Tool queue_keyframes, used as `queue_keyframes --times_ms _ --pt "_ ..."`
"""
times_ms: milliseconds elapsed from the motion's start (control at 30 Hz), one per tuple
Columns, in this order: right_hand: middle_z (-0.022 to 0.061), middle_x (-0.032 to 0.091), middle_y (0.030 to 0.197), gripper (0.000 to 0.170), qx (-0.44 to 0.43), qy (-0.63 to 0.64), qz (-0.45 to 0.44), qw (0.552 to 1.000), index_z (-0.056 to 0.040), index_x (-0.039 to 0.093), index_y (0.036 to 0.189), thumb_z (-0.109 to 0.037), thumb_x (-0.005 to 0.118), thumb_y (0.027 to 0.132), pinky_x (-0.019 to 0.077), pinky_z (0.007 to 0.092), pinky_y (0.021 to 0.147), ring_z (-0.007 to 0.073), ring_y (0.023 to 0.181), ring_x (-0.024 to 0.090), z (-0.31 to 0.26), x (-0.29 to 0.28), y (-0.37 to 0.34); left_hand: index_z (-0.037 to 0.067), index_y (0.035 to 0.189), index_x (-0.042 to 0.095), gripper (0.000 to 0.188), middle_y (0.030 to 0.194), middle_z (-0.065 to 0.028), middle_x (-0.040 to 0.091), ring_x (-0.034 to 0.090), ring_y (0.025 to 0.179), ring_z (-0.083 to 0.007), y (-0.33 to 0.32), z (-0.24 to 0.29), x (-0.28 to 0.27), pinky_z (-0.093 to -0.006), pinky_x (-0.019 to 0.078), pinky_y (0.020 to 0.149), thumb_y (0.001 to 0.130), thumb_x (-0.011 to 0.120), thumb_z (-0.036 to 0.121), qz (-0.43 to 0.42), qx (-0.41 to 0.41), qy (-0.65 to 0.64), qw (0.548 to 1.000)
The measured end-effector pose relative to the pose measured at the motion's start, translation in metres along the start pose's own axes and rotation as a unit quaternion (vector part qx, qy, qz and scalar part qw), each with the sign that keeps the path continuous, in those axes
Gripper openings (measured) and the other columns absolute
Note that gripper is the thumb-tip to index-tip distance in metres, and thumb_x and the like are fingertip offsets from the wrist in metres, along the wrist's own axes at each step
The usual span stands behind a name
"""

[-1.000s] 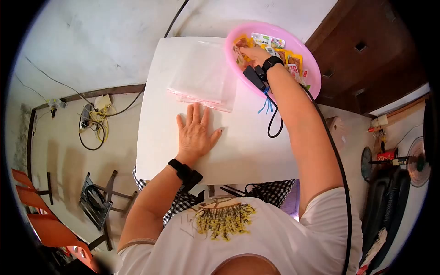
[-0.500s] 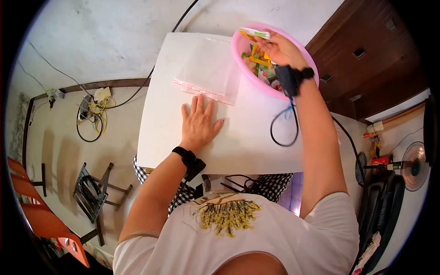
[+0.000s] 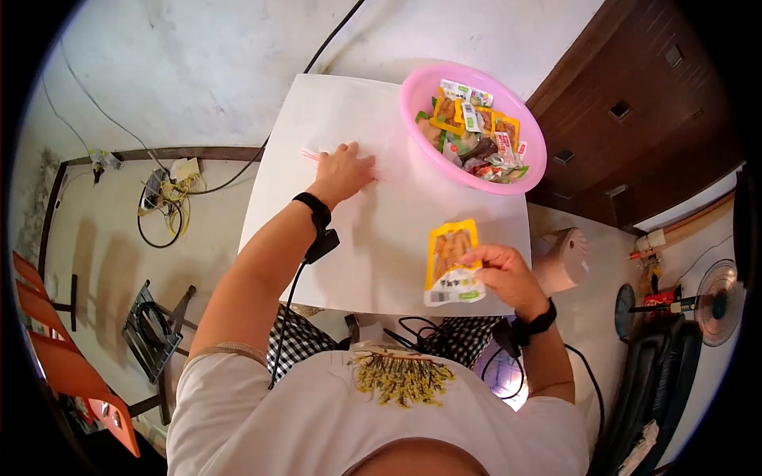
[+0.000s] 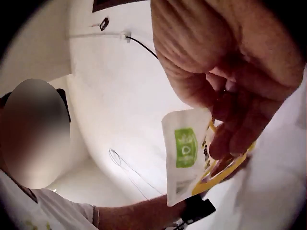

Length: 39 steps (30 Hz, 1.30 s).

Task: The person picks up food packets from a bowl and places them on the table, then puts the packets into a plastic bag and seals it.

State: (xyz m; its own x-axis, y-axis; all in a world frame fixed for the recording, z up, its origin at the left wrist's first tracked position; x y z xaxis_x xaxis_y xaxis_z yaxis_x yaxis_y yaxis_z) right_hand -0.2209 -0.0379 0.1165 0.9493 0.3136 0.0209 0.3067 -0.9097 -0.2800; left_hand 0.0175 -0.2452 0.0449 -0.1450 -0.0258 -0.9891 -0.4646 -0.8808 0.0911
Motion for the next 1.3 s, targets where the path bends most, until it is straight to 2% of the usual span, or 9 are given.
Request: queue_keyframes --times_ms 267,433,533,633,733,900,1100,1200,1300 --pt "0.0011 0.064 0.096 0.029 -0.01 -0.079 -0.013 0.997 0.0009 0.062 0.111 0.003 0.054 0.083 0.0475 0.0208 0.075 0.0064 0.083 0.059 0.025 0.023 0.037 0.025 0.124 0.056 0.038 0.117 -0.0094 0.053 0.05 0.115 -0.0296 0.032 -0.023 -0.003 -0.0539 0.0467 0.085 0.088 0.056 0.038 -0.016 -0.064 0.027 0.997" --pt "0.001 0.063 0.1 0.029 -0.076 -0.065 -0.029 0.995 0.0006 0.061 0.113 0.002 0.055 0.085 0.0473 0.0212 0.075 0.0061 0.083 0.058 0.027 0.038 0.075 0.016 0.131 0.05 0.047 0.13 -0.0144 0.049 0.041 0.128 -0.033 0.029 -0.026 -0.004 -0.0559 0.0414 0.094 0.089 0.056 0.036 0.056 -0.055 0.024 0.997" --pt "-0.0026 0.061 0.09 0.028 -0.066 0.036 -0.059 0.995 -0.0029 0.062 0.113 0.0 0.056 0.085 0.0462 0.0217 0.065 0.004 0.077 0.056 0.058 0.055 0.103 0.009 0.131 0.05 0.047 0.137 -0.0171 0.045 0.037 0.132 -0.0344 0.006 -0.016 -0.011 -0.0578 0.0371 0.098 0.09 0.055 0.032 0.099 -0.024 -0.051 0.994" --pt "0.0037 0.063 0.094 0.03 0.03 -0.003 -0.083 0.996 -0.0011 0.059 0.114 -0.006 0.059 0.085 0.0492 0.0272 0.069 0.0107 0.082 0.06 0.082 0.066 0.111 0.01 0.135 0.047 0.054 0.141 -0.0187 0.041 0.034 0.134 -0.0367 -0.03 0.008 0.001 -0.0593 0.032 0.102 0.09 0.055 0.039 0.047 0.005 -0.108 0.993" --pt "0.0086 0.064 0.093 0.034 -0.081 -0.323 -0.039 0.942 -0.0001 0.057 0.115 -0.011 0.062 0.083 0.0498 0.0311 0.069 0.0156 0.08 0.061 0.033 0.058 0.09 0.013 0.14 0.043 0.068 0.145 -0.0223 0.034 0.028 0.137 -0.039 -0.075 0.039 0.006 -0.0621 0.0244 0.105 0.086 0.057 0.051 -0.048 0.016 -0.153 0.987" --pt "0.0058 0.061 0.092 0.039 -0.117 -0.339 -0.005 0.933 -0.0004 0.056 0.12 -0.011 0.065 0.083 0.0495 0.0291 0.071 0.011 0.078 0.058 -0.043 -0.007 0.075 0.019 0.146 0.036 0.083 0.15 -0.0259 0.023 0.019 0.141 -0.0409 -0.105 0.06 -0.002 -0.0662 0.0162 0.106 0.078 0.062 0.057 -0.067 0.046 -0.061 0.995" --pt "0.01 0.065 0.087 0.032 -0.126 -0.459 0.192 0.858 -0.0021 0.062 0.109 -0.013 0.066 0.079 0.0499 0.0303 0.07 0.0162 0.079 0.062 -0.138 -0.12 0.13 0.02 0.146 0.035 0.066 0.151 -0.0261 0.021 0.022 0.14 -0.0402 -0.105 0.029 0.002 -0.0609 0.0153 0.109 0.086 0.058 0.035 0.021 -0.052 -0.081 0.995" --pt "0.0172 0.066 0.091 0.04 -0.141 -0.595 0.251 0.75 -0.0006 0.061 0.11 -0.014 0.069 0.073 0.0509 0.0355 0.075 0.0269 0.083 0.065 -0.143 -0.147 0.172 0.019 0.145 0.036 0.056 0.15 -0.027 0.023 0.026 0.138 -0.0406 -0.105 0.024 0.006 -0.0572 0.0188 0.11 0.091 0.05 0.022 0.058 -0.069 -0.063 0.994" --pt "0.023 0.066 0.096 0.044 -0.131 -0.7 0.201 0.673 -0.0002 0.062 0.107 -0.018 0.073 0.068 0.0506 0.0402 0.079 0.0348 0.09 0.064 -0.114 -0.154 0.228 0.018 0.144 0.039 0.053 0.149 -0.0276 0.025 0.029 0.137 -0.0404 -0.105 0.02 0.006 -0.0545 0.0201 0.111 0.092 0.047 0.016 0.104 -0.102 -0.07 0.987"
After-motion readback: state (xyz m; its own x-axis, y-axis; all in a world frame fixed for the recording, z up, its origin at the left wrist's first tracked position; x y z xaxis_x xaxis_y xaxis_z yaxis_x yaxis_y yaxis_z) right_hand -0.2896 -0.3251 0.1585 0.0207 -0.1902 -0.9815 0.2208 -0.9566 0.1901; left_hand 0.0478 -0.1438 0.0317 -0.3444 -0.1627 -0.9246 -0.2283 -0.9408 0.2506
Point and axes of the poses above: each hand's wrist, its own y-axis towards the middle knuckle, its own x-axis out of the palm, z = x × y, the point moved 6 cm from there along y, towards the middle knuckle
